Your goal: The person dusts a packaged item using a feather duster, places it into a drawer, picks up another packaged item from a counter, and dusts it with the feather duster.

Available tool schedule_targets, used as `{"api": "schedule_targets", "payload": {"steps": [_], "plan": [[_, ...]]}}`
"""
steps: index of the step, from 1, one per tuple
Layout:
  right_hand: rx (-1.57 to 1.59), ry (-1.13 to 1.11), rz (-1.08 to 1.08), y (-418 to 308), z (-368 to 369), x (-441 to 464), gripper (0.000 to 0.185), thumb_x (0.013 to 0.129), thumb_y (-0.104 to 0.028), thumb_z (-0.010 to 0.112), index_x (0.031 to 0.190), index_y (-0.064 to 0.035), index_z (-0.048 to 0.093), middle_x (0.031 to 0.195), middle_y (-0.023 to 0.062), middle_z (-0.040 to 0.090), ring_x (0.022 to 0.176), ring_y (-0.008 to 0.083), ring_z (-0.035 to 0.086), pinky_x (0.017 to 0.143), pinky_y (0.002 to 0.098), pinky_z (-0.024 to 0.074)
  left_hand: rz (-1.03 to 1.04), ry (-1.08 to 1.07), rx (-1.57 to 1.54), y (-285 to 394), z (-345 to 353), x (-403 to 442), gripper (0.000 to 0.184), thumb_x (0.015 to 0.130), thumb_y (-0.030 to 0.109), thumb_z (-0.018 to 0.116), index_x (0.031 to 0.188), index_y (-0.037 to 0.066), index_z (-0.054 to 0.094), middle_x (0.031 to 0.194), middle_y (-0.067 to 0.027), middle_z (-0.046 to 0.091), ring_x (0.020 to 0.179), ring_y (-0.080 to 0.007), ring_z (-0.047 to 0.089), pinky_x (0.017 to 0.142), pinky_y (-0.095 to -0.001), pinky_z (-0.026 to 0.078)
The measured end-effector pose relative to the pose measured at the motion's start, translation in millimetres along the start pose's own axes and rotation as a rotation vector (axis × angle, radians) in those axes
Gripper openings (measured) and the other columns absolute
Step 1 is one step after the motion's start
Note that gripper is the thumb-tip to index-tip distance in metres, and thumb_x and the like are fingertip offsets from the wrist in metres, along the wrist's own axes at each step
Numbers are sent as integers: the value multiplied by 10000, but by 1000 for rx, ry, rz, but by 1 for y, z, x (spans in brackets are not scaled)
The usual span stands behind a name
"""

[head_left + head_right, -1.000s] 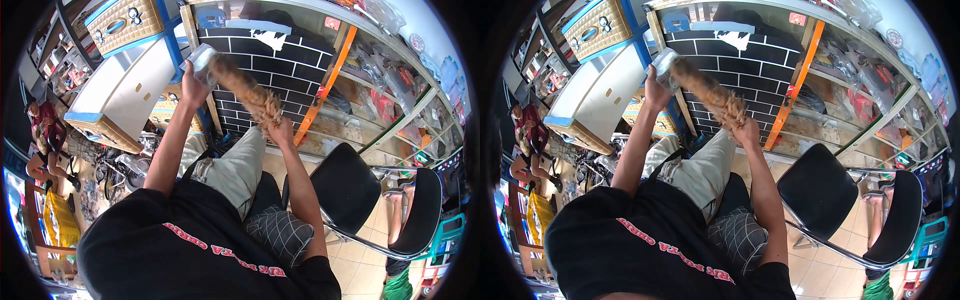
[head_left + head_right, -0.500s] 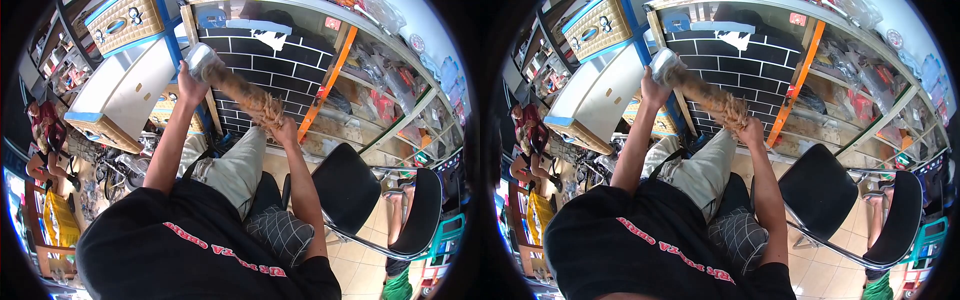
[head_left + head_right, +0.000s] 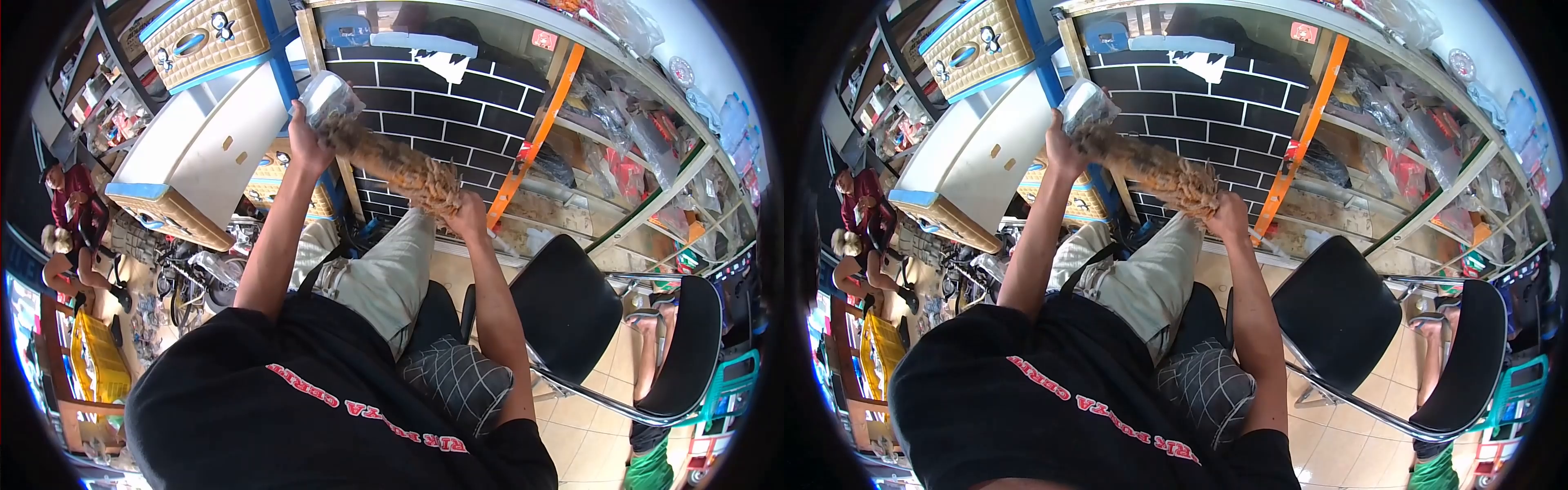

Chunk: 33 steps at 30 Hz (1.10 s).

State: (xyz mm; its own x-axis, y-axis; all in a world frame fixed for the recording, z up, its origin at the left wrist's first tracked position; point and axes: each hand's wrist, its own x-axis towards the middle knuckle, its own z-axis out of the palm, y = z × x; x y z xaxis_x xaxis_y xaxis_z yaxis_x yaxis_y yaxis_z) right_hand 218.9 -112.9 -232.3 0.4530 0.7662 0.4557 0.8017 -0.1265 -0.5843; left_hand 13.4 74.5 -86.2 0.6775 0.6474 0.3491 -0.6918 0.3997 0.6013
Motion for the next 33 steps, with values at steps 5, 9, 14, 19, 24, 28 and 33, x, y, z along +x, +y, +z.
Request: {"api": "schedule_targets", "payload": {"steps": [5, 9, 14, 19, 24, 28, 33], "plan": [[37, -52, 62, -2, 1, 2, 319, 678, -296, 670, 829, -15, 651, 791, 223, 617, 803, 394, 588, 676, 440, 485, 10, -13, -68, -1, 1, 2, 660, 936, 531, 173, 1352, 34, 296, 1326, -177, 416, 1215, -323, 409, 1048, -444, 297], [44, -24, 53, -4, 7, -2, 326, 669, -271, 673, 836, 7, 643, 806, 231, 615, 823, 401, 583, 696, 428, 489, -60, 116, 82, -3, 2, -1, 646, 918, 568, 247, 1345, 90, 321, 1320, -151, 419, 1196, -311, 427, 1001, -502, 342], [134, -34, 96, 0, 7, 1, 249, 695, -207, 652, 840, -5, 647, 789, 227, 614, 819, 400, 581, 687, 417, 492, -20, 147, 176, -6, -2, 1, 617, 925, 544, 290, 1332, 85, 354, 1289, -137, 449, 1191, -295, 426, 1004, -461, 345], [-17, -62, 91, -5, 6, -1, 247, 688, -209, 655, 851, -23, 648, 794, 228, 609, 822, 391, 582, 677, 416, 500, -48, 160, 201, -10, -6, 0, 641, 909, 557, 348, 1332, 76, 357, 1302, -129, 443, 1188, -272, 424, 1004, -420, 328], [-3, -136, -97, 2, 3, 0, 398, 686, -384, 699, 879, -39, 659, 801, 201, 641, 775, 381, 614, 665, 416, 499, -90, 113, 202, -9, -11, 1, 667, 878, 589, 390, 1263, 47, 429, 1210, -149, 514, 1080, -276, 531, 940, -417, 426], [306, -63, 204, -9, 6, -5, 332, 786, -281, 635, 1025, -53, 599, 856, 168, 655, 764, 326, 646, 633, 382, 504, 130, 171, 344, -18, -10, 2, 661, 860, 547, 483, 1310, 74, 379, 1246, -95, 478, 1105, -238, 478, 929, -409, 401], [129, -60, -148, 17, 13, 2, 304, 750, -220, 632, 902, 39, 588, 772, 252, 599, 738, 422, 586, 631, 441, 457, -86, 134, 116, -17, -13, 6, 592, 880, 511, 474, 1267, 65, 430, 1226, -100, 507, 1130, -214, 470, 954, -372, 386]]}}
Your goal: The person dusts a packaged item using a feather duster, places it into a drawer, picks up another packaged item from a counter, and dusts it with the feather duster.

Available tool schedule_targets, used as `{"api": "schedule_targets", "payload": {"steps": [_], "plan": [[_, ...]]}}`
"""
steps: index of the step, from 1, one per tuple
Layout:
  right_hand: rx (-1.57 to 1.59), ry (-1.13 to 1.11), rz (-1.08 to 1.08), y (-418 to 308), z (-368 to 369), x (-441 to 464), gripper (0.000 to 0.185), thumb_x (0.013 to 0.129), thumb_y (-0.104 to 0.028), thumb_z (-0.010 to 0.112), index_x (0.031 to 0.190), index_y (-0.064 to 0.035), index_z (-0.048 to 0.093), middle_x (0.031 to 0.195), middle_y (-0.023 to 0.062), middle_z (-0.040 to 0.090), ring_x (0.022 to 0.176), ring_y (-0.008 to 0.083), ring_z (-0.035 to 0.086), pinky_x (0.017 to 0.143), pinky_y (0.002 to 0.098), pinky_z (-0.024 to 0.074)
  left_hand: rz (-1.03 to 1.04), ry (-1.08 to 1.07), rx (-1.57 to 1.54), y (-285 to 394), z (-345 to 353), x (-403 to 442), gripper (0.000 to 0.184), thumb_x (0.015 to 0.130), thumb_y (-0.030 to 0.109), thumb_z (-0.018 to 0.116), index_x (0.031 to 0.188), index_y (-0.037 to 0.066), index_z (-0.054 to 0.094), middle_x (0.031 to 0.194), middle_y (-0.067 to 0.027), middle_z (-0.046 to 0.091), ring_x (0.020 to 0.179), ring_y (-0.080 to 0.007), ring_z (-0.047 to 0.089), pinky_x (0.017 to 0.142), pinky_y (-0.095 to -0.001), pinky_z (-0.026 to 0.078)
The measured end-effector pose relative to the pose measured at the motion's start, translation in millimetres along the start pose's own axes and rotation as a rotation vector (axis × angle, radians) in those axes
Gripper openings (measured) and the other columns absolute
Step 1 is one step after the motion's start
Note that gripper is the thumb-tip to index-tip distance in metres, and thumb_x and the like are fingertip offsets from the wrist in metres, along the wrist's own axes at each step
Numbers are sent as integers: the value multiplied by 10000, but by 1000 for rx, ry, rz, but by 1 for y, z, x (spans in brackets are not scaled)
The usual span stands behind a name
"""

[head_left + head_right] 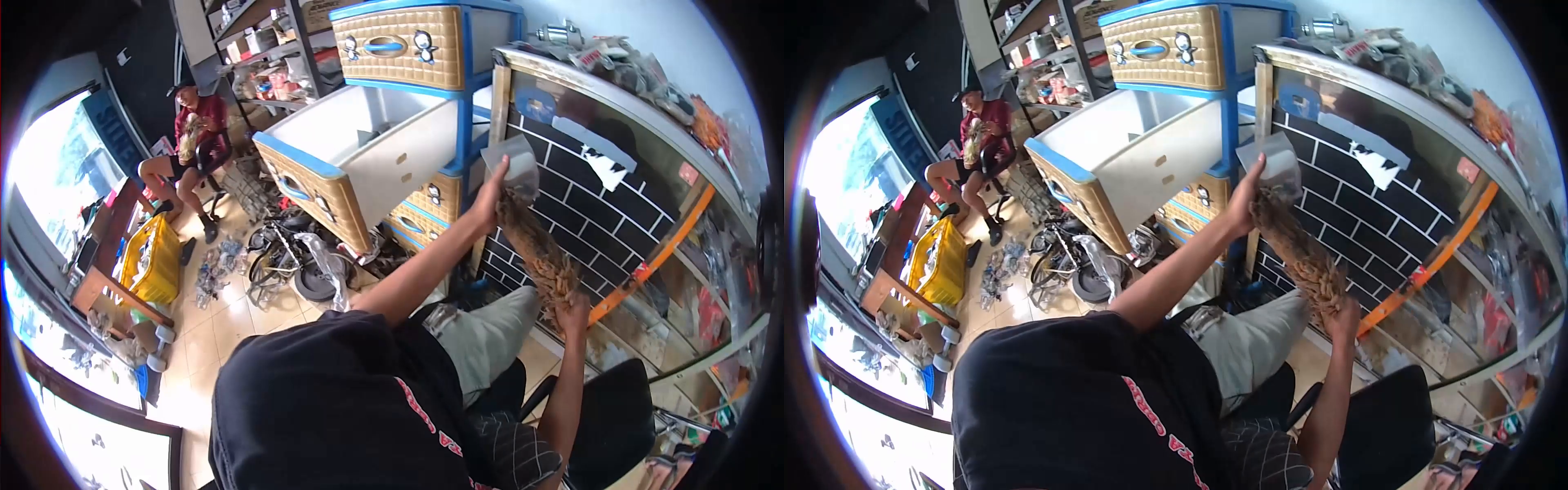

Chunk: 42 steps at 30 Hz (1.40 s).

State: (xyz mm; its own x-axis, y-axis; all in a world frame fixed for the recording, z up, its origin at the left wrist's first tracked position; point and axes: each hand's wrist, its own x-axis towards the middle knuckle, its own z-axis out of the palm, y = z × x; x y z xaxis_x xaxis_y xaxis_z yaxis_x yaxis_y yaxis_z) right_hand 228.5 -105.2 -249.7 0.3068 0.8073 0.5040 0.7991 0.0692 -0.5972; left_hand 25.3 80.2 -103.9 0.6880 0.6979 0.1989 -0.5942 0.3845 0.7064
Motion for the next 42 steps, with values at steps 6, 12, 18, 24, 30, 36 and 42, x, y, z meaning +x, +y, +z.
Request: {"api": "schedule_targets", "payload": {"steps": [6, 12, 18, 24, 30, 36, 42], "plan": [[118, -49, 254, 2, 2, -4, 290, 753, -189, 620, 878, 70, 580, 765, 247, 597, 749, 417, 588, 622, 424, 453, 95, 43, 60, 4, 12, -6, 559, 897, 480, 460, 1247, 44, 446, 1174, -101, 544, 1072, -222, 522, 949, -365, 395], [158, 183, 206, 7, 14, -3, 252, 692, -177, 666, 822, 32, 613, 774, 226, 621, 786, 397, 607, 642, 416, 485, 75, -36, 66, -3, 1, 3, 569, 894, 482, 463, 1256, 44, 442, 1177, -108, 546, 1095, -221, 513, 961, -360, 388], [25, 35, 106, 2, 5, -4, 263, 709, -122, 619, 910, 45, 592, 825, 238, 625, 819, 399, 608, 672, 404, 485, -2, 23, 121, 1, 12, -6, 545, 909, 456, 448, 1260, 39, 442, 1182, -100, 545, 1108, -212, 500, 978, -361, 371], [29, -104, -2, -5, -2, -2, 276, 753, -137, 610, 943, 60, 568, 890, 251, 618, 861, 419, 587, 693, 406, 469, -12, -2, 105, 2, 4, -6, 528, 910, 441, 454, 1254, 41, 434, 1200, -98, 530, 1084, -206, 512, 949, -355, 396], [113, -67, 95, -5, -3, -1, 298, 763, -168, 626, 954, 53, 567, 866, 244, 618, 851, 415, 587, 682, 409, 467, 29, 4, 96, 1, 7, -4, 492, 905, 422, 474, 1213, 38, 468, 1130, -105, 572, 1014, -221, 559, 929, -352, 416], [135, 93, 130, -4, 4, -5, 265, 744, -140, 623, 903, 61, 554, 859, 242, 605, 825, 407, 589, 658, 423, 456, -3, -11, 196, -1, 7, -6, 488, 903, 430, 472, 1204, 46, 478, 1137, -108, 569, 1035, -219, 547, 951, -363, 392], [36, 20, 94, -11, 3, -3, 296, 731, -142, 637, 947, 53, 579, 870, 250, 618, 857, 409, 593, 681, 404, 478, -52, -53, 128, 6, 13, -14, 544, 882, 476, 482, 1220, 50, 470, 1210, -105, 525, 1139, -210, 473, 1002, -412, 326]]}}
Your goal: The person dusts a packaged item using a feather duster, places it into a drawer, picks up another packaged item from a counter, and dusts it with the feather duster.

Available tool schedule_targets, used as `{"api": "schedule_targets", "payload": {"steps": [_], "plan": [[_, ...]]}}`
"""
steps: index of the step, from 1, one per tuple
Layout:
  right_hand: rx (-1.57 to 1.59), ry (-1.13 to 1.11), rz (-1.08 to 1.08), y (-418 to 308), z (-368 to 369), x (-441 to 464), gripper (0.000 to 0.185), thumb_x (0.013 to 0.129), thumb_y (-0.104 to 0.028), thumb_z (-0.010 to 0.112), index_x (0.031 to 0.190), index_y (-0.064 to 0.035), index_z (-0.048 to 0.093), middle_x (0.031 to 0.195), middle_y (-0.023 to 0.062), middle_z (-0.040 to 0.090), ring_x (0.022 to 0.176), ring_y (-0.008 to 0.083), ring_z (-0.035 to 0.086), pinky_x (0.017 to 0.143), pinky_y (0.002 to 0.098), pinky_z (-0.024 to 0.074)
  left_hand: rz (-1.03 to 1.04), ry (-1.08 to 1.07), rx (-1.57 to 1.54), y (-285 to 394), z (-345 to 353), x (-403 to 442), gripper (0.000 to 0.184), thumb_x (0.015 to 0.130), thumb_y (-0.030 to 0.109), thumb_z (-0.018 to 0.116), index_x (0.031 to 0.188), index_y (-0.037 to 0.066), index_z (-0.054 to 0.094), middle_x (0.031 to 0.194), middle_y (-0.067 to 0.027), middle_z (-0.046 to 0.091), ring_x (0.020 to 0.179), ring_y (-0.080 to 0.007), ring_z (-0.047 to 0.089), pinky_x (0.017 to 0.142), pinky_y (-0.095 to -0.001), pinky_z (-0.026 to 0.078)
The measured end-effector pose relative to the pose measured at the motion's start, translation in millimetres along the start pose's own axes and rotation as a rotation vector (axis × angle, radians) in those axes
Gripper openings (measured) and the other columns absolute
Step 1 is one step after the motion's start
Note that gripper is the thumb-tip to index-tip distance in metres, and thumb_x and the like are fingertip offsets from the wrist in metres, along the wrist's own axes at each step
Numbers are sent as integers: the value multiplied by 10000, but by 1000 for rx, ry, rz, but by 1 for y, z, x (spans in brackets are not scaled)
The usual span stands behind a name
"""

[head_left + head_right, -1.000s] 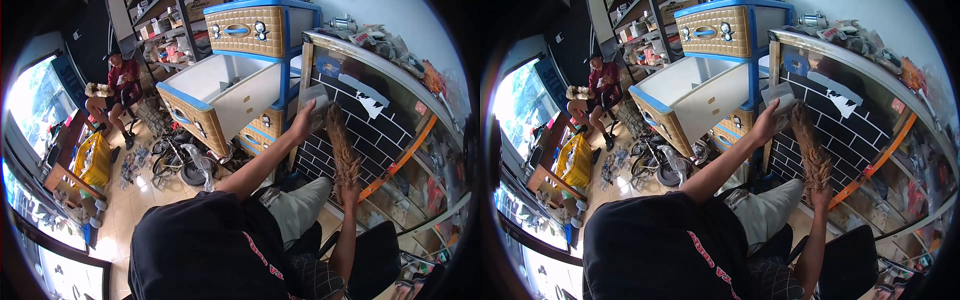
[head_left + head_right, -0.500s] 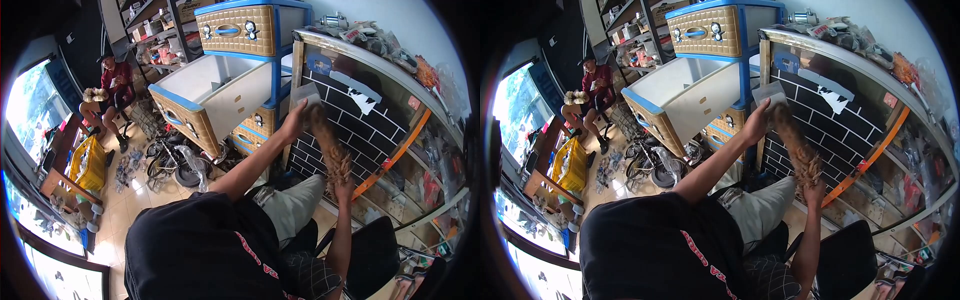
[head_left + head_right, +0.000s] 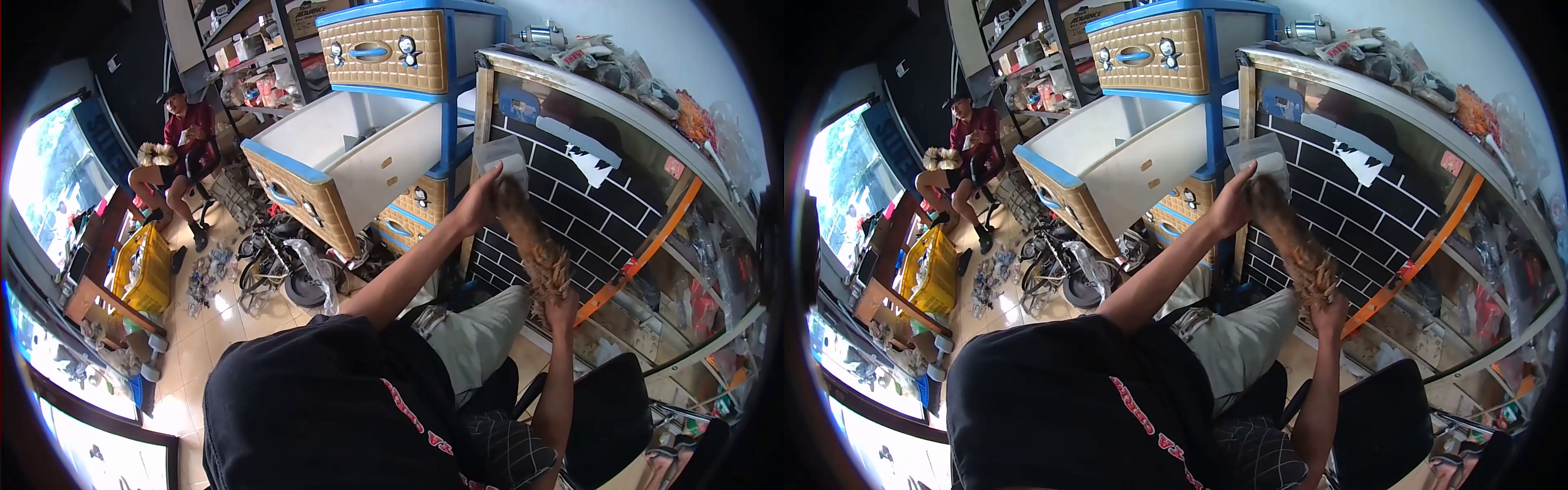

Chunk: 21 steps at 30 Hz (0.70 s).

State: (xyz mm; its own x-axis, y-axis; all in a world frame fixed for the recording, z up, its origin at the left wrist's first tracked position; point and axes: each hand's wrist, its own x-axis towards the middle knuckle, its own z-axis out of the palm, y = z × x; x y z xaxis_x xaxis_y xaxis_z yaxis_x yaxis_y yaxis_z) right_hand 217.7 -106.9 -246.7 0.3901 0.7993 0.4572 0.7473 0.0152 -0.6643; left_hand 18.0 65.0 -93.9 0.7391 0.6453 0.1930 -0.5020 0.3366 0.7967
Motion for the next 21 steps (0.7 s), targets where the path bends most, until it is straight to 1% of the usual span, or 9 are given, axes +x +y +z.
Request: {"api": "schedule_targets", "payload": {"steps": [3, 6, 9, 11, 12, 14, 15, 17, 21], "plan": [[190, 118, 73, -6, 3, -1, 283, 733, -162, 643, 910, 54, 594, 836, 264, 604, 842, 419, 582, 662, 411, 476, 38, 44, 47, 0, 7, -2, 610, 873, 521, 466, 1255, 45, 447, 1200, -126, 533, 1111, -237, 499, 986, -407, 353], [-83, -45, -148, 2, -3, 2, 311, 745, -181, 632, 969, 30, 585, 855, 251, 612, 835, 421, 584, 672, 408, 478, -2, -58, -47, -1, 1, 2, 620, 877, 535, 446, 1261, 48, 446, 1191, -134, 542, 1098, -248, 512, 980, -420, 362], [75, 74, 157, -7, -2, 1, 318, 742, -201, 639, 963, 23, 588, 880, 243, 618, 861, 403, 592, 701, 409, 483, 23, -21, -26, 1, 13, -4, 617, 890, 535, 416, 1287, 62, 419, 1258, -108, 498, 1173, -233, 455, 999, -408, 337], [155, 123, 79, -5, 1, -1, 340, 722, -216, 667, 969, 6, 595, 889, 238, 621, 859, 394, 598, 710, 405, 490, 79, -71, -23, -3, 8, 3, 635, 887, 549, 409, 1302, 68, 401, 1292, -103, 469, 1213, -229, 416, 1015, -408, 316], [110, 6, 108, -3, -3, 1, 385, 696, -251, 696, 981, -12, 599, 881, 227, 628, 849, 386, 601, 704, 397, 496, 15, -91, -28, -2, 6, 2, 654, 880, 572, 394, 1290, 63, 420, 1272, -103, 491, 1187, -247, 447, 1009, -417, 329], [-274, -135, 46, 10, -4, 1, 401, 681, -280, 707, 967, -17, 605, 848, 219, 632, 834, 382, 604, 698, 395, 497, -120, -124, -180, -3, -11, 8, 661, 871, 591, 390, 1234, 45, 480, 1197, -126, 546, 1117, -282, 510, 988, -433, 364], [-167, -37, -22, 2, -5, 0, 386, 677, -294, 711, 934, -21, 621, 808, 211, 634, 819, 385, 605, 681, 394, 496, -70, -68, -161, 2, 6, 1, 636, 870, 593, 400, 1216, 67, 489, 1149, -100, 567, 1048, -245, 539, 940, -399, 396], [-15, 79, 190, 6, 4, 2, 365, 686, -288, 704, 921, -20, 627, 791, 215, 629, 815, 392, 599, 667, 410, 489, -9, -196, -222, -2, 2, 4, 659, 871, 597, 388, 1255, 65, 452, 1185, -91, 548, 1099, -236, 505, 981, -402, 347], [-73, -113, 125, 12, 2, 4, 397, 718, -313, 683, 946, 4, 613, 837, 250, 615, 856, 421, 579, 667, 436, 485, 22, -75, -79, -7, 0, 11, 611, 904, 517, 387, 1343, 92, 366, 1262, -97, 483, 1171, -228, 449, 1002, -395, 329]]}}
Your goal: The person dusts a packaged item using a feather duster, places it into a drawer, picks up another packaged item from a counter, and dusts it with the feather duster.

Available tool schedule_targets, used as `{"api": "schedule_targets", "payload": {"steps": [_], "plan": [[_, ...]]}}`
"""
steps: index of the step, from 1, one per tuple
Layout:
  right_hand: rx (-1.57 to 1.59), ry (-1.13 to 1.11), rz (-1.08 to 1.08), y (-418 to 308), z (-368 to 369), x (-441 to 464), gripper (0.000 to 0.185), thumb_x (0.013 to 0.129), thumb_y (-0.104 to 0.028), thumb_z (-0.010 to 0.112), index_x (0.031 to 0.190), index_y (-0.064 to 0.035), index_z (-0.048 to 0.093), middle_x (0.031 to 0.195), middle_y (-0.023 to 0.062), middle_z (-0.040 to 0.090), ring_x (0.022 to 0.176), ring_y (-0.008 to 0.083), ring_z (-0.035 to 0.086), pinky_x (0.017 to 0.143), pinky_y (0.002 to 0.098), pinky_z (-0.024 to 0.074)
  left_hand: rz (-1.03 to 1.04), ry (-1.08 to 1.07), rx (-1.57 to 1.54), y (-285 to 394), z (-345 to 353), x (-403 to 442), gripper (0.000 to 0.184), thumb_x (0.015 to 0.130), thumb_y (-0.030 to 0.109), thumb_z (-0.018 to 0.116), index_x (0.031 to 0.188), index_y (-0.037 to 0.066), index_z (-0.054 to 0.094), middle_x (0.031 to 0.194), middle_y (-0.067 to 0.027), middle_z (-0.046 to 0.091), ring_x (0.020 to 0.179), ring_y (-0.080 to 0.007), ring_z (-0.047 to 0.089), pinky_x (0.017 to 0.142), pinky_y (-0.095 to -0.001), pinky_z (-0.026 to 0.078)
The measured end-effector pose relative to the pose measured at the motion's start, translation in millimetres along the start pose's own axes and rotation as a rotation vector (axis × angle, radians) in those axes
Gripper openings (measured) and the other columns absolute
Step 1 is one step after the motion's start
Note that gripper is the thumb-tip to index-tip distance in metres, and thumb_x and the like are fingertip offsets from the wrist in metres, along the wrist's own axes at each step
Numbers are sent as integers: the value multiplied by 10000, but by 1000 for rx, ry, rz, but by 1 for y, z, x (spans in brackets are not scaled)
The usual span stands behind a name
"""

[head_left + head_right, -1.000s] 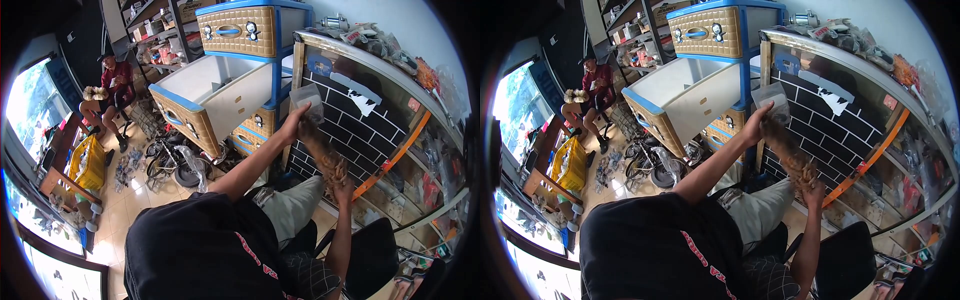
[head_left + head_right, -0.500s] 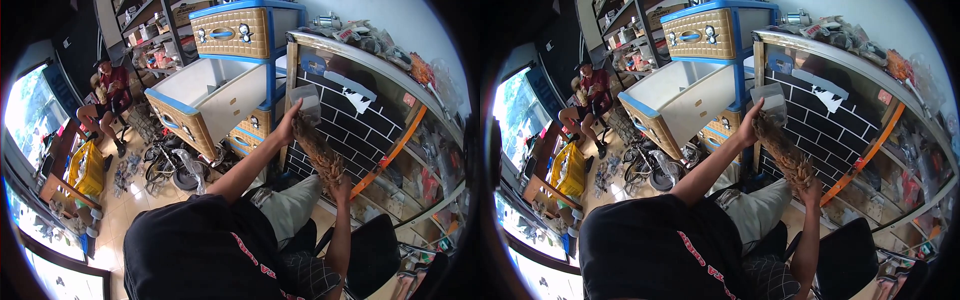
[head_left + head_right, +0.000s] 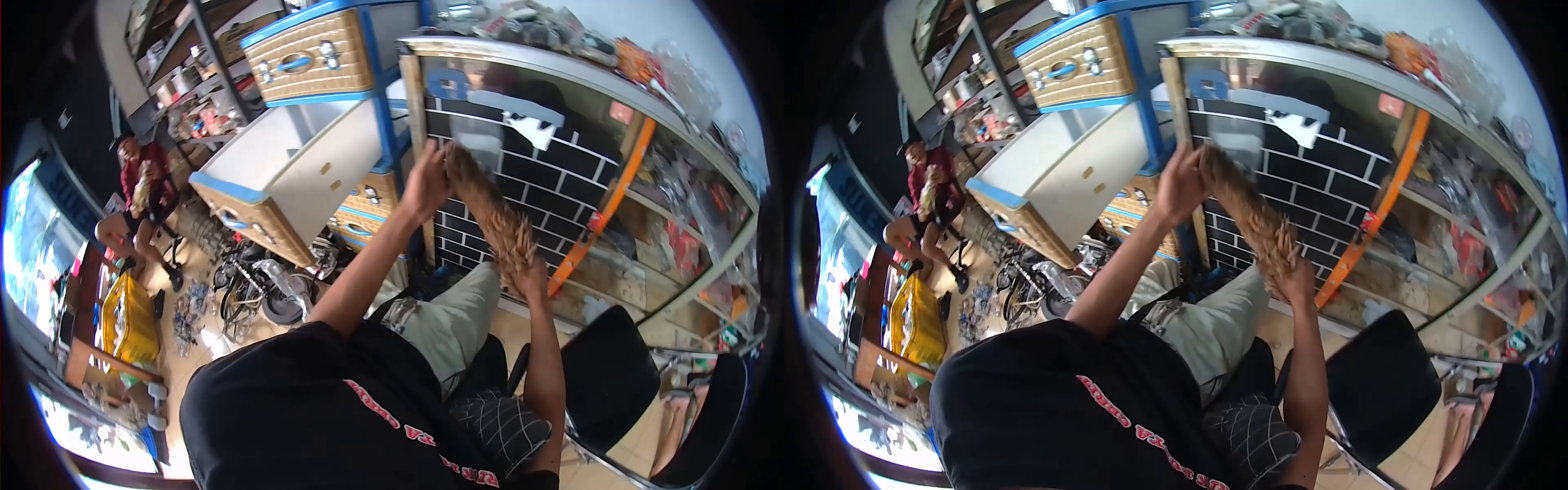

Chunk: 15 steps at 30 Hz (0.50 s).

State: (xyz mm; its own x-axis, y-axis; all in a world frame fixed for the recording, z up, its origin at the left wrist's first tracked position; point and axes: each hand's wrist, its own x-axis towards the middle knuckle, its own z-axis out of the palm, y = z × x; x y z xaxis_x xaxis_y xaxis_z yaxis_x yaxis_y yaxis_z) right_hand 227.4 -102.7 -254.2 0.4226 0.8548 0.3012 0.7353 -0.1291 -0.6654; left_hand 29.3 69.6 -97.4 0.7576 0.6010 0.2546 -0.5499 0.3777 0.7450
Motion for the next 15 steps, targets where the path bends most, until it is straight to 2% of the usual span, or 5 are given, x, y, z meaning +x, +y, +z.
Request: {"api": "schedule_targets", "payload": {"steps": [2, 3, 8, 11, 15], "plan": [[-23, 123, -60, -16, -9, -9, 360, 714, -302, 684, 904, -2, 622, 811, 239, 619, 824, 412, 588, 643, 438, 485, 92, 145, 189, 0, 17, -11, 553, 885, 400, 497, 1329, 86, 400, 1253, -103, 482, 1162, -236, 448, 1005, -390, 334], [36, 158, -99, -16, -8, -9, 320, 703, -278, 691, 873, -13, 633, 779, 222, 627, 785, 397, 601, 625, 436, 484, -51, 118, 148, -2, -2, -5, 626, 823, 369, 595, 1350, 112, 375, 1304, -107, 432, 1200, -252, 415, 980, -436, 367], [33, 131, -147, 6, 1, -6, 354, 627, -215, 752, 884, -10, 619, 817, 197, 633, 802, 383, 606, 654, 423, 490, 45, 96, 241, 1, 6, -7, 434, 738, 94, 692, 1147, 3, 578, 1070, -116, 608, 937, -197, 596, 853, -319, 477], [112, 63, -80, 0, -1, -6, 346, 642, -156, 731, 889, 41, 590, 830, 211, 630, 835, 381, 614, 674, 417, 486, 25, 109, 351, 6, 6, -9, 410, 735, 73, 690, 1127, 1, 594, 1034, -104, 623, 918, -183, 600, 857, -315, 475], [136, 71, -98, 7, 0, -7, 329, 683, -161, 712, 917, 37, 591, 850, 205, 628, 809, 380, 613, 673, 435, 482, 92, 179, 301, -1, -9, 1, 231, 753, 105, 681, 962, 23, 625, 948, -39, 626, 798, -126, 591, 737, -268, 474]]}}
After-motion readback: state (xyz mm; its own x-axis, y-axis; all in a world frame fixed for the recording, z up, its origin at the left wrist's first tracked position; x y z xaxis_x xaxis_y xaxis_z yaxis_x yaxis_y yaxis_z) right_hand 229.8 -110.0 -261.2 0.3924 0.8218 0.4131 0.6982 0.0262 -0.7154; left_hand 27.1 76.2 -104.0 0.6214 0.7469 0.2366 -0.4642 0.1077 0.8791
